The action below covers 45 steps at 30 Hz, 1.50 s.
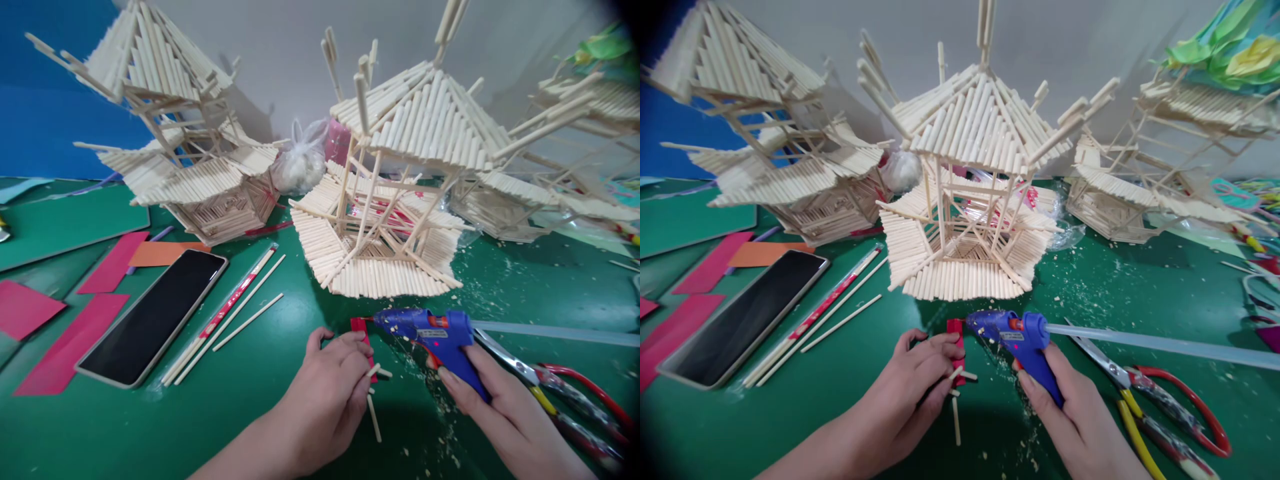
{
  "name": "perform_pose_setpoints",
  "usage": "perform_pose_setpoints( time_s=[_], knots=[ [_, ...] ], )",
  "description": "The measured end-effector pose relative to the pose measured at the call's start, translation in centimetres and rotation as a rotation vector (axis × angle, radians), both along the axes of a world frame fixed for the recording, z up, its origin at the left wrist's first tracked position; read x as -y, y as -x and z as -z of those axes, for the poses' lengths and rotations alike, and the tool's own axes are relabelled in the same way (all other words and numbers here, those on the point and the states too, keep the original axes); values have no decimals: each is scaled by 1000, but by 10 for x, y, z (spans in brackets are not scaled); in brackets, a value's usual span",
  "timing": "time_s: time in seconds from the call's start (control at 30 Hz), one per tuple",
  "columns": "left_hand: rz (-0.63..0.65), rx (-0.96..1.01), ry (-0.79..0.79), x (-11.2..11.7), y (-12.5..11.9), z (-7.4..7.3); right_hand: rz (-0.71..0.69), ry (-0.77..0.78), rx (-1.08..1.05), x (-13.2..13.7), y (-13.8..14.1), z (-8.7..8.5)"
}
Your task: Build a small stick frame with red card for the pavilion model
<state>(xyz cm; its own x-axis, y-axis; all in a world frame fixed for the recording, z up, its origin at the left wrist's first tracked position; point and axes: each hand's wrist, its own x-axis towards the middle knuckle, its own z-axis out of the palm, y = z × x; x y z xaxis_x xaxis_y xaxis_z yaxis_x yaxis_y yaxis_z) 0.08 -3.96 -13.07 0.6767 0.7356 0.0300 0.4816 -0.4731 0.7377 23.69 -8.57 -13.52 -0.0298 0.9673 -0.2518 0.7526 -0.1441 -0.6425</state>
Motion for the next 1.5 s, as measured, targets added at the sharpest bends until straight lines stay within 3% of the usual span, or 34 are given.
perform_pose_setpoints(
  time_s=[0.77,1.23,1.33,1.5],
  knots=[
    [-2,13,-2,1,1,-1,94,-47,120,8,-3,4],
    [-11,19,-19,0,0,2,-52,-35,-12,-6,18,-13],
    [-15,20,-6,0,0,0,15,-69,12,-4,13,-11],
    [-22,22,6,1,0,0,249,-127,-69,5,-3,-6]
  ],
)
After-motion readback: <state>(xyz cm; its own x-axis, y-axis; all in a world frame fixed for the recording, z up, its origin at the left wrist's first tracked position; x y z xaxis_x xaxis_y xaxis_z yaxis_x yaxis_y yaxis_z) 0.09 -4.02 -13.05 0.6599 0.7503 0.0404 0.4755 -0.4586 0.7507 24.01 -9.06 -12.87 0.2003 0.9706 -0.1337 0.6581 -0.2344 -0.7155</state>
